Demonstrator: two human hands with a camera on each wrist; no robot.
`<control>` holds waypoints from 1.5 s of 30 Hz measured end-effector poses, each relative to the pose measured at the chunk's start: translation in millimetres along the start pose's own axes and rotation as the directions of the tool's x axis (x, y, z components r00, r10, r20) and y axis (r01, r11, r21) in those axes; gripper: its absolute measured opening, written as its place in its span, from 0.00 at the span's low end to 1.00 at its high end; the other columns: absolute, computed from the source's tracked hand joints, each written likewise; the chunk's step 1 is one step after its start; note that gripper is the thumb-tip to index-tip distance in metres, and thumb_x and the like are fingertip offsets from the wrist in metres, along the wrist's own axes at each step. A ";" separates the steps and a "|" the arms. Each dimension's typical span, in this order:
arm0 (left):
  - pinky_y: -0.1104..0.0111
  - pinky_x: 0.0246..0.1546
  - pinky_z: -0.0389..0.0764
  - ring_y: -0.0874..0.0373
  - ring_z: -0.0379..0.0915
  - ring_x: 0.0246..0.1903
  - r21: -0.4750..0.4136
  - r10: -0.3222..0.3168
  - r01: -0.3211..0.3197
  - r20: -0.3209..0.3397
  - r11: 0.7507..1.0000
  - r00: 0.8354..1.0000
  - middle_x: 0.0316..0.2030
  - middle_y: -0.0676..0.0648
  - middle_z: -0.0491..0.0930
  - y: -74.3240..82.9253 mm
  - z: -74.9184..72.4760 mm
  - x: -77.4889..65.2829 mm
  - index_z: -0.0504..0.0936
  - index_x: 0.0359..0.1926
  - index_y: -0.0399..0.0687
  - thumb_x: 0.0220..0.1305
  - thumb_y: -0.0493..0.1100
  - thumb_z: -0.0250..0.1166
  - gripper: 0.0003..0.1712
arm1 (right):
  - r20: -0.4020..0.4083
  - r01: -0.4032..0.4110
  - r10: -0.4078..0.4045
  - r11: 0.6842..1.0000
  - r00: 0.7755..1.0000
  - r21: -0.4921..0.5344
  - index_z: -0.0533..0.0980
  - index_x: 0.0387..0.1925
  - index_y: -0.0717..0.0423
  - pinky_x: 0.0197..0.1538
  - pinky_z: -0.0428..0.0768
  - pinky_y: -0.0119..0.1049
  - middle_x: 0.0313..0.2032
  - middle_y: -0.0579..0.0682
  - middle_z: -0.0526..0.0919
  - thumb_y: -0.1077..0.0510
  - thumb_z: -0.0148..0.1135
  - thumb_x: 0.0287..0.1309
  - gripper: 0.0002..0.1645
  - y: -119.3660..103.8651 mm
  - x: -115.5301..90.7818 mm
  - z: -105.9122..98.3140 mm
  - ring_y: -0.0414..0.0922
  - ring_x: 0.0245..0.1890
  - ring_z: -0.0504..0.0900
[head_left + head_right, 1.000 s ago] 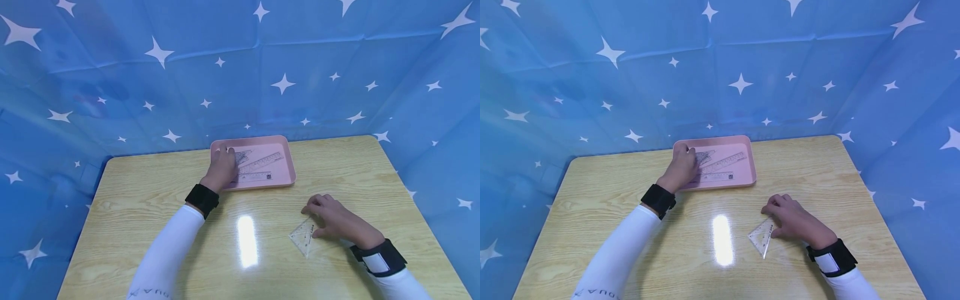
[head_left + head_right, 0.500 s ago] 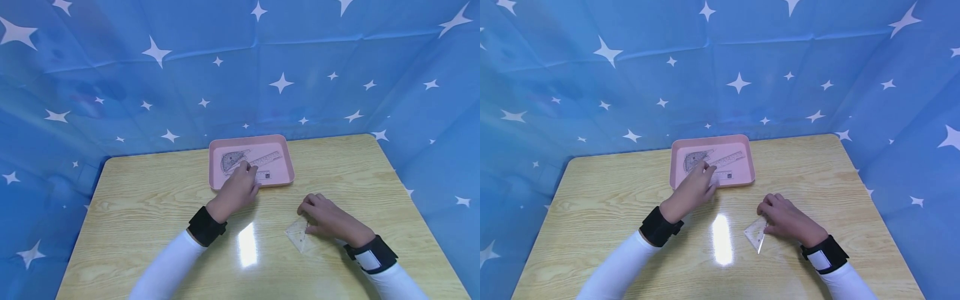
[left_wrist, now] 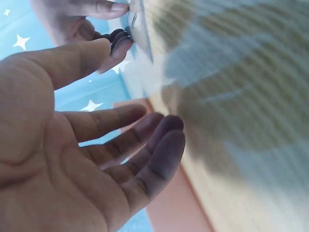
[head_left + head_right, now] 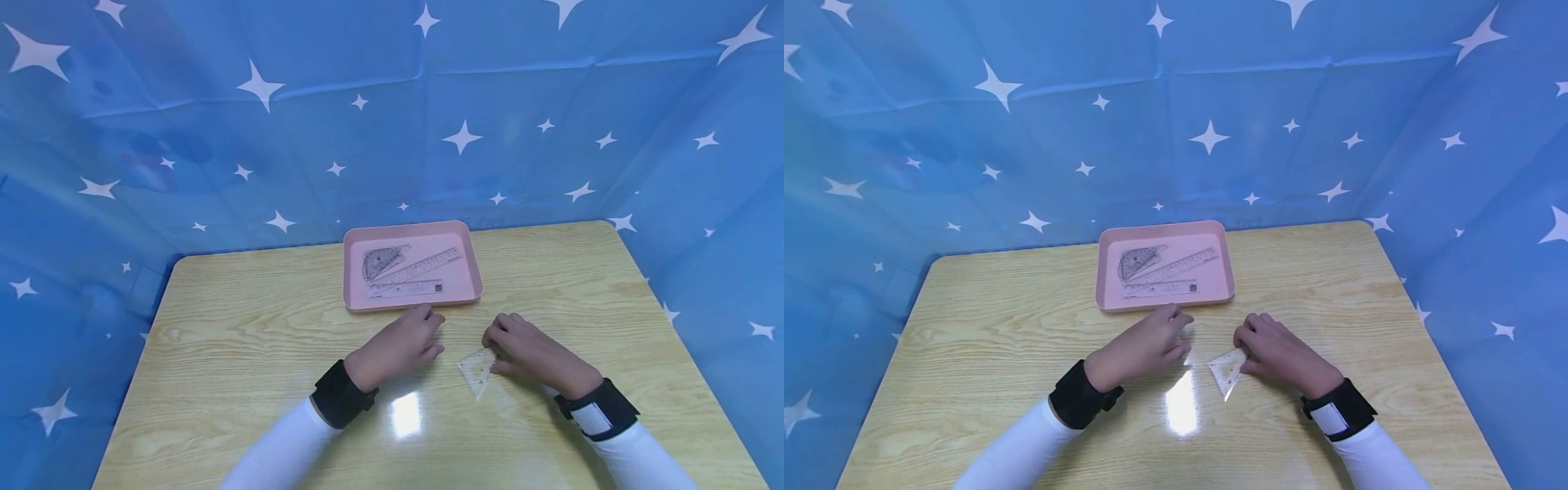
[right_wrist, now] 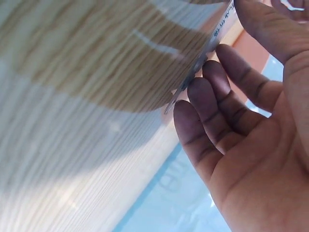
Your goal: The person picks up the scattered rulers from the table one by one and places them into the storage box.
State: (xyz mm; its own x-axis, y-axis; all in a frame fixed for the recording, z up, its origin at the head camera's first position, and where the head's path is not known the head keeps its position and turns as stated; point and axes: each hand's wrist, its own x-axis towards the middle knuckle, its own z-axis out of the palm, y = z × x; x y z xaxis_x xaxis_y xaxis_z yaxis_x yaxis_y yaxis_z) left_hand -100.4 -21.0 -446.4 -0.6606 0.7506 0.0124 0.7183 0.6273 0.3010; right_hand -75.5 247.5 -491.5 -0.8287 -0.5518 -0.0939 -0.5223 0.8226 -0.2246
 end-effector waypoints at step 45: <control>0.69 0.41 0.75 0.56 0.66 0.38 -0.082 -0.224 0.221 -0.024 0.972 0.974 0.42 0.49 0.69 13.6 56.9 23.3 0.77 0.47 0.42 0.52 0.49 0.73 0.25 | -0.063 -0.106 0.106 0.994 0.992 -0.004 0.74 0.35 0.54 0.32 0.73 0.33 0.28 0.43 0.72 0.43 0.72 0.49 0.22 -16.2 22.6 11.2 0.37 0.27 0.68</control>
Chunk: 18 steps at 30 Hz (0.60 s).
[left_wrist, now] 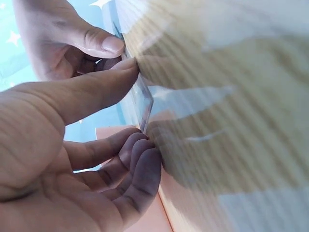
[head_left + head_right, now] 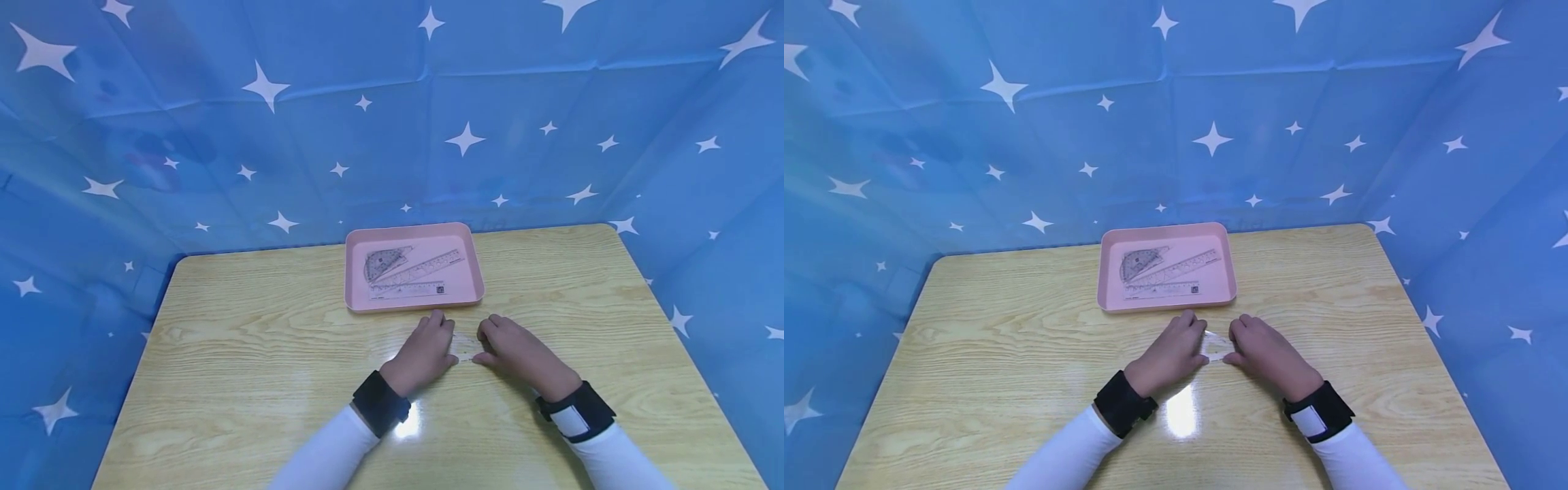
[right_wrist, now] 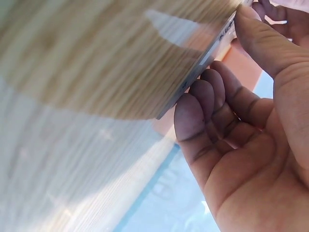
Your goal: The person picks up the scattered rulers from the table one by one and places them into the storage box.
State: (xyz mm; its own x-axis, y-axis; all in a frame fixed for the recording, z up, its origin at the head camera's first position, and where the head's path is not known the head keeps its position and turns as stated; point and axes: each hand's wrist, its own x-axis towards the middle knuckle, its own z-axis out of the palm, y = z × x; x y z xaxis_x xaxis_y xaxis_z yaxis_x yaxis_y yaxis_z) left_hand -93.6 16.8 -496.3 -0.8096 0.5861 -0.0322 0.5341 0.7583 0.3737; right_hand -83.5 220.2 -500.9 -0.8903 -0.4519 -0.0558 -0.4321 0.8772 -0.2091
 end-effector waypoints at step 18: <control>0.70 0.39 0.75 0.58 0.70 0.37 -0.066 -0.053 0.058 0.078 0.996 0.996 0.38 0.51 0.71 2.0 -0.6 11.5 0.72 0.40 0.46 0.47 0.46 0.77 0.25 | -0.036 0.018 -0.016 0.999 0.999 0.033 0.74 0.32 0.54 0.29 0.71 0.31 0.25 0.42 0.70 0.45 0.72 0.48 0.21 -0.4 -0.8 -1.1 0.36 0.25 0.66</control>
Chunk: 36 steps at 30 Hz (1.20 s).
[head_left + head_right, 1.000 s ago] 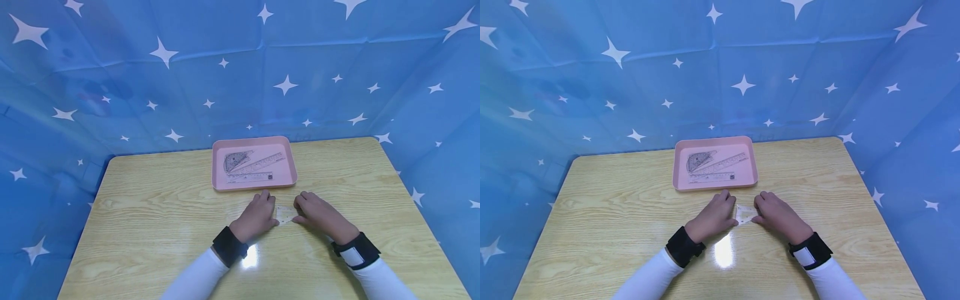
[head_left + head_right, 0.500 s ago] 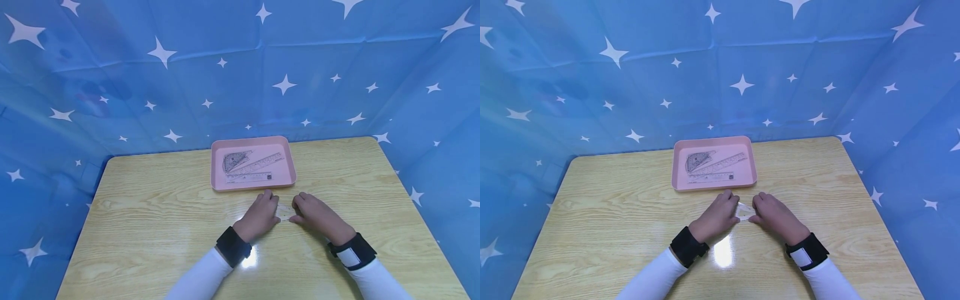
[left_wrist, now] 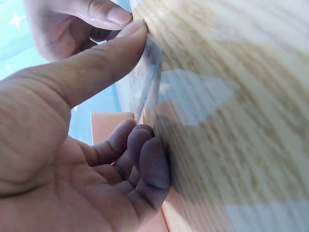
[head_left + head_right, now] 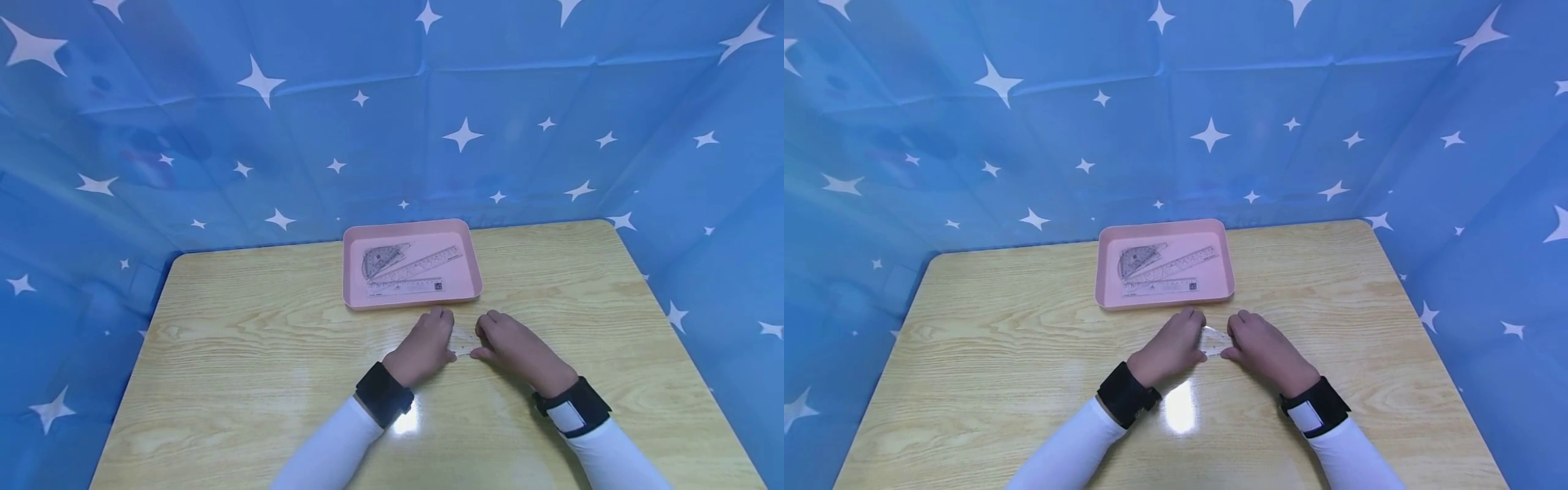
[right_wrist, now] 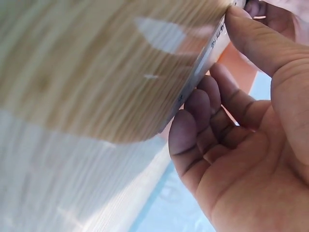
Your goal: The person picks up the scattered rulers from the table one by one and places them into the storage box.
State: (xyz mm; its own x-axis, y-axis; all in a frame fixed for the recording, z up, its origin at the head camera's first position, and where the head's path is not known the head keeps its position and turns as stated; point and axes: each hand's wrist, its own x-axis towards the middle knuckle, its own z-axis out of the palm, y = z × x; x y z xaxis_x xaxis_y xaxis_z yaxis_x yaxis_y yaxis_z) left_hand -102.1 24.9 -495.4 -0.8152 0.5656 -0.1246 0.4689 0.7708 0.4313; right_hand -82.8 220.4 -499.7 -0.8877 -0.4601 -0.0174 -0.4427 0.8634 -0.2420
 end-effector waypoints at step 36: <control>0.71 0.29 0.74 0.58 0.72 0.31 -0.107 -0.072 0.075 0.037 0.991 0.997 0.41 0.46 0.74 8.5 -5.3 -0.9 0.70 0.49 0.50 0.56 0.38 0.69 0.22 | 0.009 -0.037 0.036 0.996 0.999 0.087 0.71 0.36 0.58 0.33 0.69 0.33 0.27 0.45 0.69 0.49 0.75 0.46 0.25 -0.7 0.4 3.2 0.40 0.29 0.66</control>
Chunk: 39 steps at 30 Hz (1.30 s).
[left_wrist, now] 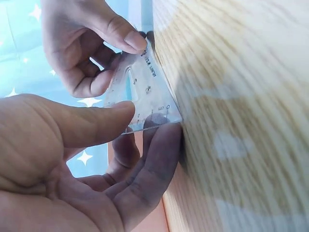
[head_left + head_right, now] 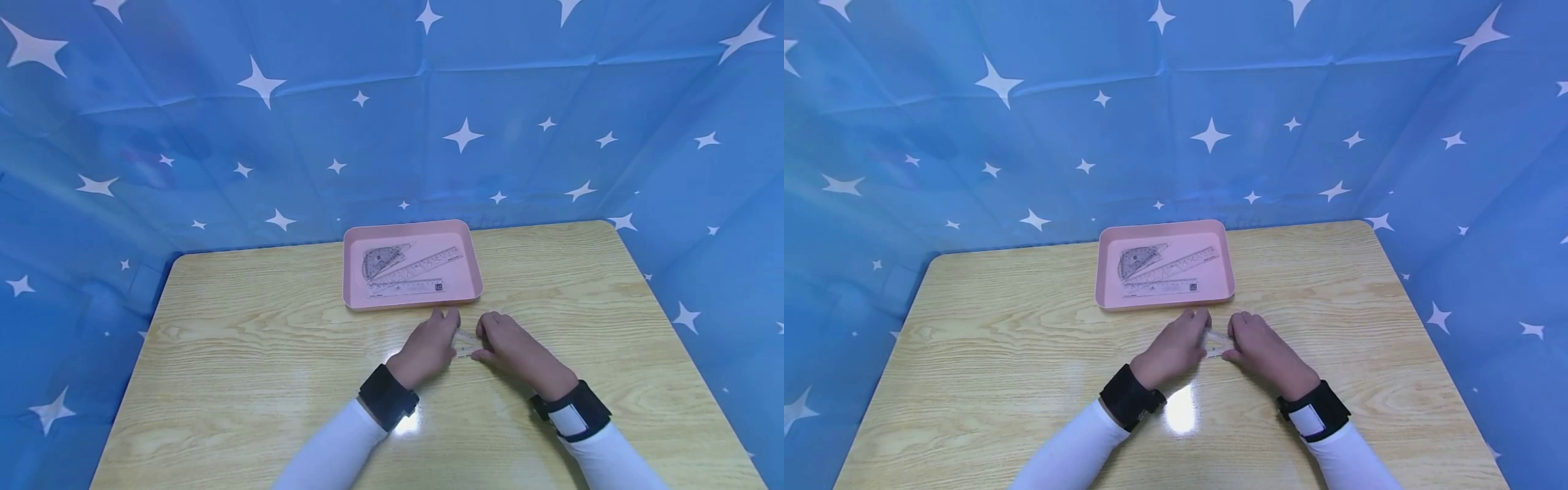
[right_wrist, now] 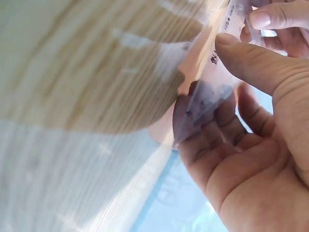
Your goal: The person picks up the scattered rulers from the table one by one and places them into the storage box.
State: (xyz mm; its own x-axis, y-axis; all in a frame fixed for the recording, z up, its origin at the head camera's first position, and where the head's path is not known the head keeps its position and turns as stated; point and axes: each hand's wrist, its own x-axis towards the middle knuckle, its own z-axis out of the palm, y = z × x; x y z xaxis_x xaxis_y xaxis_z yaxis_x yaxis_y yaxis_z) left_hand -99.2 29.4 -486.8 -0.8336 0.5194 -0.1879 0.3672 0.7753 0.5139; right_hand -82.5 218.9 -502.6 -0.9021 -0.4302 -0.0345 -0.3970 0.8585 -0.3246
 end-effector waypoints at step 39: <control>0.76 0.29 0.70 0.65 0.66 0.28 -0.279 0.049 -0.071 -0.083 0.958 0.995 0.29 0.53 0.71 -17.8 -24.4 -16.9 0.73 0.58 0.45 0.58 0.38 0.68 0.26 | -0.249 0.215 -0.237 0.970 0.939 -0.113 0.74 0.50 0.51 0.42 0.80 0.34 0.43 0.46 0.79 0.58 0.74 0.48 0.27 -12.3 -0.8 -21.9 0.38 0.38 0.75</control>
State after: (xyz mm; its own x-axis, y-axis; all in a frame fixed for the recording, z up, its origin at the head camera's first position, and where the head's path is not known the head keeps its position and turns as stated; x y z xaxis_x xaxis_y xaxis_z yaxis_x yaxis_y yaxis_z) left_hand -101.7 -2.0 -472.3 -0.8457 0.5256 -0.0926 0.2954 0.6054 0.7391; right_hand -80.5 214.8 -477.9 -0.7949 -0.5382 0.2801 -0.5984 0.7717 -0.2156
